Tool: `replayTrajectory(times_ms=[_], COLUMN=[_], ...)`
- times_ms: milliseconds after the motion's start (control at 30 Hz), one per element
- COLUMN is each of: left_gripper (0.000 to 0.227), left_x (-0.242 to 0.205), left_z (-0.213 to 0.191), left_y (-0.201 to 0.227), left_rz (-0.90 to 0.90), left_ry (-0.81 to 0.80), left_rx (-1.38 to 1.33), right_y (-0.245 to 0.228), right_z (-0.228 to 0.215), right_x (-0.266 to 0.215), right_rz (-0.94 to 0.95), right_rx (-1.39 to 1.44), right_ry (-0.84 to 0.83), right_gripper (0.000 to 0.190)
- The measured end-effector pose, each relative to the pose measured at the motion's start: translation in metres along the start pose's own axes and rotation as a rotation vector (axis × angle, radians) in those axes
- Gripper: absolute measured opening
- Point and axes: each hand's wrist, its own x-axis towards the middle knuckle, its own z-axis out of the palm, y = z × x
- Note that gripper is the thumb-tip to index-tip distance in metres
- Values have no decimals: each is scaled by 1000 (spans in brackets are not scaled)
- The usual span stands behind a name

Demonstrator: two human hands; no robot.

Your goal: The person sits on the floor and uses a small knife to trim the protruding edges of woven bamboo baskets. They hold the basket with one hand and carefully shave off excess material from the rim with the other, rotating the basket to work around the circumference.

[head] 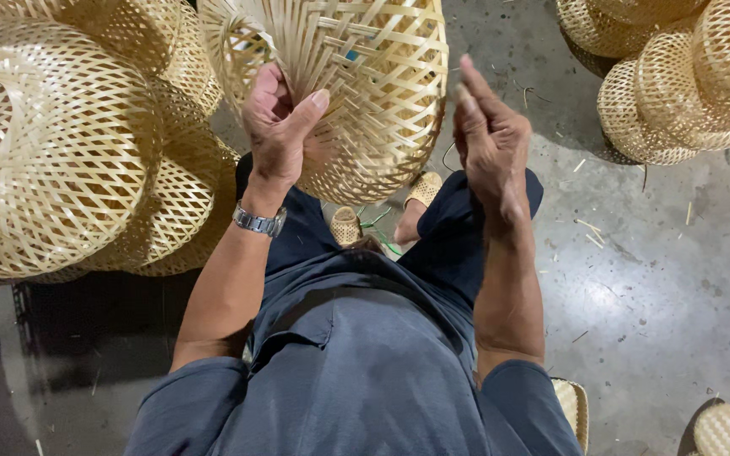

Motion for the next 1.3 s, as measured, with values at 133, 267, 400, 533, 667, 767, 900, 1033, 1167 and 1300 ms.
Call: replayTrajectory(times_ms=[133,267,400,533,667,767,900,1033,1167,1300], left_gripper=[37,34,28,32,30,32,38,37,34,31], left_x=[-2,-5,-1,2,-1,-2,-4,-4,-4,-2], left_z=[-9,-20,-26,-29,-25,-20,-19,-21,-28,-39], left_y=[-3,-9,-23,-31,-33,-32,-31,-32,-34,-40], left_rz=[11,0,-15,-50,-39,-20,7,-10,-41,-83], left_ry=[-15,3,34,121,111,105,91,97,87,76], left_rx=[-97,-117,-136,-129,-149,-170,-159,-168,-169,-160], right_y=[27,55,66,35,-21,-50,-61,-56,-48,-43], right_z=[-14,-32,-29,-14,0,8,14,11,10,18], right_x=[15,18,3,-14,-37,-30,-20,-21,-19,-24], right_rz=[19,277,453,332,122,153,173,206,98,-136], right_rx=[-70,64,65,131,299,298,266,284,139,-365], right_ry=[215,420,198,31,-134,-164,-224,-226,-240,-149], right_gripper=[39,44,53,56,63,65,65,57,45,45])
